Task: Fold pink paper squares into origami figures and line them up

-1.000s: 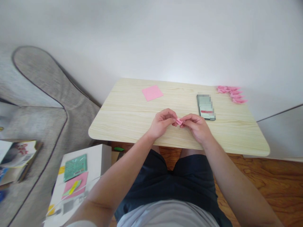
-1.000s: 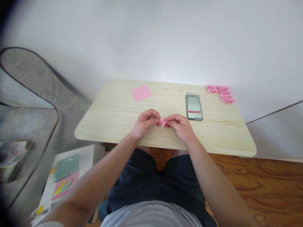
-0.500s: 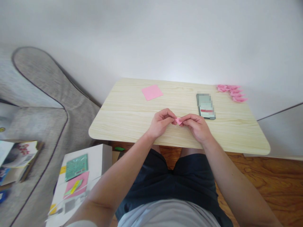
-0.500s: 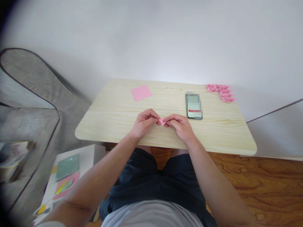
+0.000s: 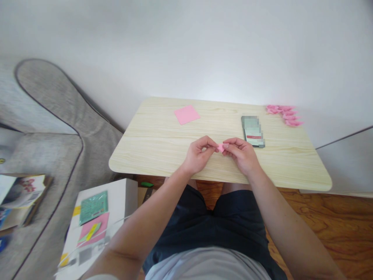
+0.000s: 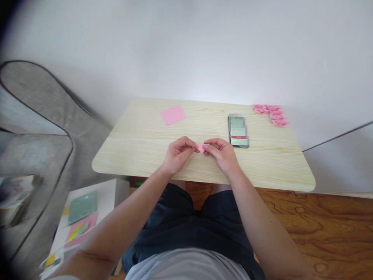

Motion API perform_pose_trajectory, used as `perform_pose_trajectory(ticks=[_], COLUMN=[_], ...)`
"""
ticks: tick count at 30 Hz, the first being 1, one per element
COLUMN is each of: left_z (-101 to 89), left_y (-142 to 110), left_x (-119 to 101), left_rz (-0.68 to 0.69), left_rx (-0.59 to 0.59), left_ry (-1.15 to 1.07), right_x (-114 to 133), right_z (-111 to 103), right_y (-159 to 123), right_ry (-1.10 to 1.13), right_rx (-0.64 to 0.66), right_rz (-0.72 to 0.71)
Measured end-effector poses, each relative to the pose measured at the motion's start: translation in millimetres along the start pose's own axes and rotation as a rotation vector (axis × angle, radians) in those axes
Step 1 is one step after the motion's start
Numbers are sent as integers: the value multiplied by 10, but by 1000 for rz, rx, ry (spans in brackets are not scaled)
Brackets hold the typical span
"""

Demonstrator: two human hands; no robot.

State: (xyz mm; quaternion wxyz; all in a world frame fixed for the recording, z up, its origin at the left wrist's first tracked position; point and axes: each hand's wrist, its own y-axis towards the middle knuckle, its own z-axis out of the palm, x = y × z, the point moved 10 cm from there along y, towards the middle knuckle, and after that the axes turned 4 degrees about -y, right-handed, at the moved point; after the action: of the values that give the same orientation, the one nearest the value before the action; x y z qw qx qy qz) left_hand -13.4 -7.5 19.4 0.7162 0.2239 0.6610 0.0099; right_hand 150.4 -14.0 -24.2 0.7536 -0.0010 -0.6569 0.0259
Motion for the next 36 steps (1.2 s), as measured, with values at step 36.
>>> perform_pose_trajectory(ticks=[36], left_z=[159], left_y=[-63], left_x=[-107], left_rz=[62], left_rx=[91], left_ry=[503], right_x=[12], right_z=[-49], right_y=[-10], right_ry=[10], right_rx=[-15], right_rz=[-29])
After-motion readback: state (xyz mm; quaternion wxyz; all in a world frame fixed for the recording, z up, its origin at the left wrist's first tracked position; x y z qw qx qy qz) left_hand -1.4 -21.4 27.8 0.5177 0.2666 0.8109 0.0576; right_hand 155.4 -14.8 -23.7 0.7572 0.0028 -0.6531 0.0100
